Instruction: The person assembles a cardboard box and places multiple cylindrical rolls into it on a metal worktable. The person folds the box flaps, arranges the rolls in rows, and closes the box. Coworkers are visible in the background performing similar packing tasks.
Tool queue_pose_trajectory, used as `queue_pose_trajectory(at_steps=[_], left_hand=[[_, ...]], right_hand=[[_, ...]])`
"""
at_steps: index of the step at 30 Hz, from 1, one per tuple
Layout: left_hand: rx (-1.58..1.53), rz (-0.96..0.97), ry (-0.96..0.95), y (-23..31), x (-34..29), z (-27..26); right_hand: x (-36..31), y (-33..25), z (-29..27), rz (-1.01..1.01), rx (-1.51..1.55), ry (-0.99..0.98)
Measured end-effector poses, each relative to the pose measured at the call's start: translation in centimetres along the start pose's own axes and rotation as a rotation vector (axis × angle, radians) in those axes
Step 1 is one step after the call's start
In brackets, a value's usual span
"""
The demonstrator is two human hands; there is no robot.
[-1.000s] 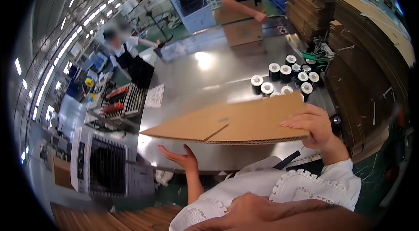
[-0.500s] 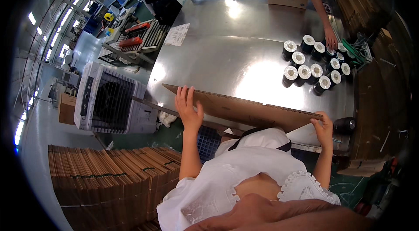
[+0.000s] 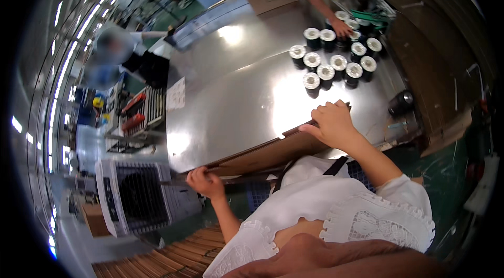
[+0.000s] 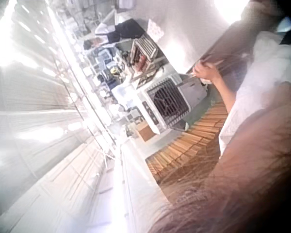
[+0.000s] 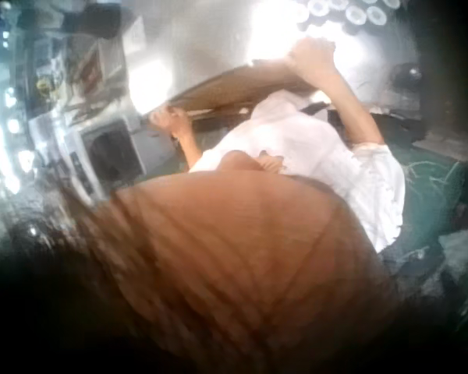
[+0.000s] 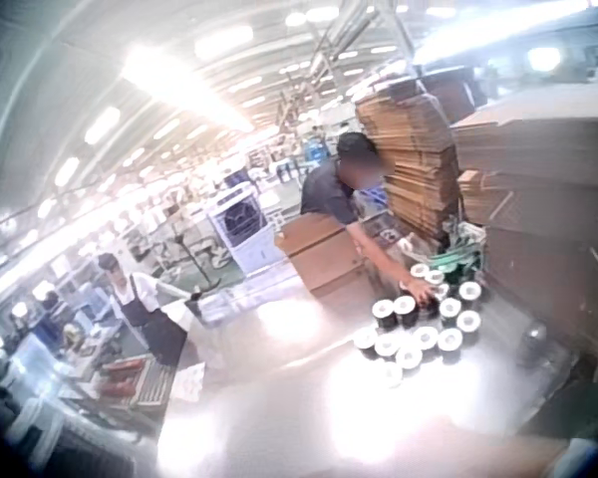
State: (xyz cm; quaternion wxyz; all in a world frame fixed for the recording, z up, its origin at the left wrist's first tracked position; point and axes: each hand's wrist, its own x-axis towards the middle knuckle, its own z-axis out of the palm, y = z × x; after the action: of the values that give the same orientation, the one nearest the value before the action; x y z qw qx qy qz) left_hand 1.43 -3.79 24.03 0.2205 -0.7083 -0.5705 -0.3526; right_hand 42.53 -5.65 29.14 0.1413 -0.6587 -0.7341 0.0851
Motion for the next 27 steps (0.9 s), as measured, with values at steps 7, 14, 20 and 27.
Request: queue_pose_trajectory(at_steps=[7,14,20,27], left_hand=[[-0.109,-0.214,-0.179,-5.5,1.9,0.0],[-0.323,-0.101,-0.222,-3.1,3.3,0.5],[-0.579,-0.001,-0.341,1.3,5.2,0.8],[-0.511,0.865,-0.792,14.5,7.1,7.3]], right_hand=[[-0.8,0.1,-0.8,0.086,0.067,-0.048],[-1.6,6.6,-3.3,0.215,0.034,-0.289],[-3.7,10.2,-6.7,0.181,-0.083,-0.314],[-1.1,8.2,-2.3,-0.236,0.003,-0.786]])
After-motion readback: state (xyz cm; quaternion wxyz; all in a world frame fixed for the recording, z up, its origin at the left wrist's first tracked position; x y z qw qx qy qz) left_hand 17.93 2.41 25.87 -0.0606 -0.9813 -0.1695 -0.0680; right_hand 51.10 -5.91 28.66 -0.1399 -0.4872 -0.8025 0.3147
